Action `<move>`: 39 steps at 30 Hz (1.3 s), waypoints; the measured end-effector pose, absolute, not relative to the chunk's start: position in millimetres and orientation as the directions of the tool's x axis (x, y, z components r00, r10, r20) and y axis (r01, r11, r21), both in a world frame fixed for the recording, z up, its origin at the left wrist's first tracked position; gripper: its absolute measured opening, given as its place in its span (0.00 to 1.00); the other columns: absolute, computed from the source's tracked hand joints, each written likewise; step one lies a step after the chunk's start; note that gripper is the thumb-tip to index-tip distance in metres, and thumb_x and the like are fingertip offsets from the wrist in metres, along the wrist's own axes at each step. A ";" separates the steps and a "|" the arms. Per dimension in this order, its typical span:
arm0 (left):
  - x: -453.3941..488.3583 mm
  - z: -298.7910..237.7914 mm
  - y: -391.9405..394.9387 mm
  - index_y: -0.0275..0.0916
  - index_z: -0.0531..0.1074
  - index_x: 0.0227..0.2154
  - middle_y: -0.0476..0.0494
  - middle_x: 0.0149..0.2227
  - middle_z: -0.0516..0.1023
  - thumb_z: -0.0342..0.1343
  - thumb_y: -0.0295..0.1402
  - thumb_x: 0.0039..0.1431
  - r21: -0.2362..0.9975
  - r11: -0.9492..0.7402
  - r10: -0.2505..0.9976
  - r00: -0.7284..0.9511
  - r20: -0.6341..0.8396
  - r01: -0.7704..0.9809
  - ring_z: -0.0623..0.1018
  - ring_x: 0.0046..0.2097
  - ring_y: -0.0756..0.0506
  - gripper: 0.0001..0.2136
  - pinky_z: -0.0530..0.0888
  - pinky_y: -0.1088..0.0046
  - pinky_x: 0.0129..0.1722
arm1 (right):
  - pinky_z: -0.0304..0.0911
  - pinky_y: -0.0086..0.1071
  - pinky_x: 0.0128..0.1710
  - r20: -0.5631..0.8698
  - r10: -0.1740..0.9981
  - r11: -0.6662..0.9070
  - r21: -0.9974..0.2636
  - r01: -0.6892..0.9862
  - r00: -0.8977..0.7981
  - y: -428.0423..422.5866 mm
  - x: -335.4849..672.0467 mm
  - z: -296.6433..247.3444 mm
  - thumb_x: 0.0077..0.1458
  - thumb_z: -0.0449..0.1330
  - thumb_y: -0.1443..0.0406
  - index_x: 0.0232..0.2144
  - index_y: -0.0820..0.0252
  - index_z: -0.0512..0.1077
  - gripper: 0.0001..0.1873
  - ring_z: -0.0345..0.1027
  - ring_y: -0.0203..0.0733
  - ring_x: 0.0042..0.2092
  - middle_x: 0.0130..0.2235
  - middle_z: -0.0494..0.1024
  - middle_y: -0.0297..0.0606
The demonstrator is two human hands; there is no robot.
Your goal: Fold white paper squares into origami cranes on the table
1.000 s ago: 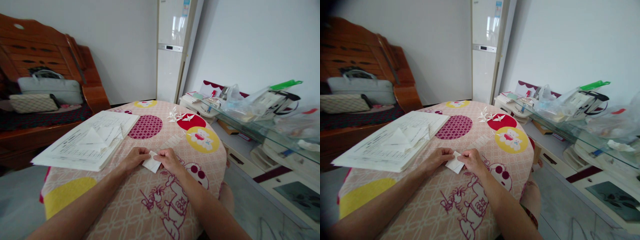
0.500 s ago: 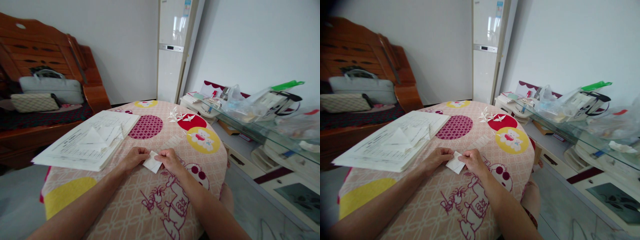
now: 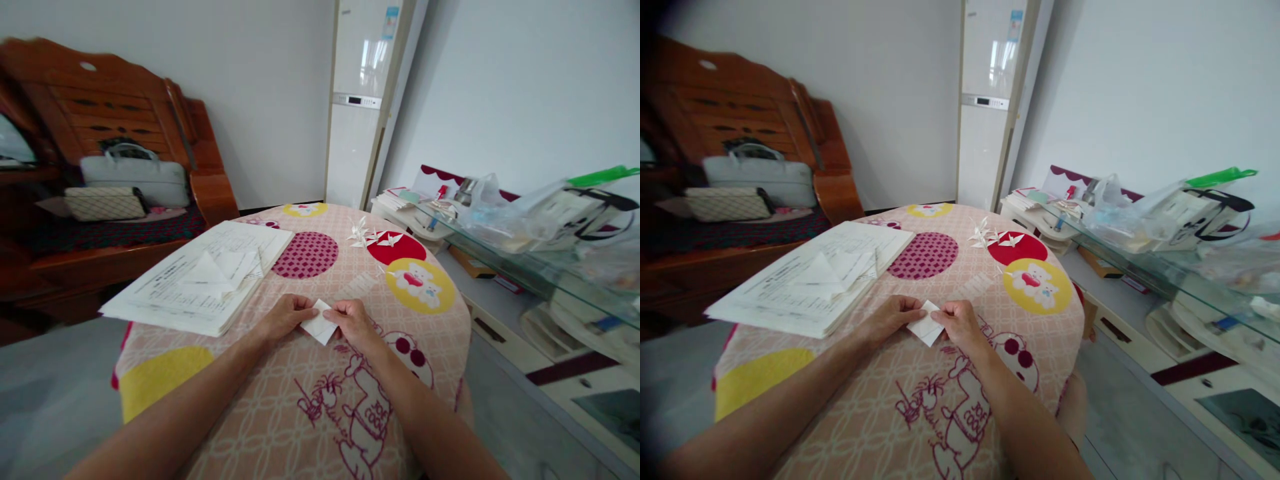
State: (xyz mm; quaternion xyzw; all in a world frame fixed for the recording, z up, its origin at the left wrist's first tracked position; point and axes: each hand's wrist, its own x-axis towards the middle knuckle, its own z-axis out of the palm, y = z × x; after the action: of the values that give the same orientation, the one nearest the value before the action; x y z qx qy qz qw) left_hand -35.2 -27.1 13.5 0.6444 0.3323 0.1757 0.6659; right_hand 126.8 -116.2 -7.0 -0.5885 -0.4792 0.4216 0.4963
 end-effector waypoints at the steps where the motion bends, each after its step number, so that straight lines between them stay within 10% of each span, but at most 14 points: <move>1: -35.2 12.8 -27.4 0.34 0.70 0.19 0.50 0.18 0.70 0.63 0.43 0.43 0.980 0.113 0.666 0.719 -0.199 0.166 0.65 0.21 0.53 0.16 0.59 0.77 0.21 | 0.52 0.23 0.14 -0.025 0.981 -0.055 -0.987 0.150 0.192 -116.4 127.1 -7.4 0.50 0.61 0.58 0.19 0.62 0.69 0.15 0.60 0.31 0.17 0.16 0.69 0.29; 14: -32.4 11.4 -31.3 0.30 0.74 0.25 0.42 0.23 0.77 0.66 0.44 0.38 0.967 0.199 0.603 0.757 -0.250 0.160 0.74 0.22 0.48 0.19 0.70 0.73 0.22 | 0.48 0.24 0.12 -0.046 0.975 -0.076 -0.988 0.131 0.218 -119.2 126.9 -2.2 0.50 0.60 0.53 0.19 0.60 0.67 0.19 0.57 0.31 0.14 0.15 0.67 0.29; 39: -36.9 14.7 -31.7 0.34 0.69 0.20 0.46 0.14 0.72 0.63 0.48 0.46 0.978 0.145 0.600 0.772 -0.209 0.152 0.66 0.14 0.53 0.19 0.62 0.79 0.14 | 0.46 0.24 0.12 -0.088 0.981 -0.100 -0.993 0.058 0.171 -126.2 137.2 4.1 0.50 0.61 0.53 0.16 0.58 0.63 0.19 0.54 0.30 0.13 0.12 0.65 0.28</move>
State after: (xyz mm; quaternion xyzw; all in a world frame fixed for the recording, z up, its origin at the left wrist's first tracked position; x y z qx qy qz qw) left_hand -36.9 -31.7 14.7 0.6337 0.2970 0.1610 0.6959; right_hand 137.2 -126.2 4.1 -0.5797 -0.4483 0.4624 0.4992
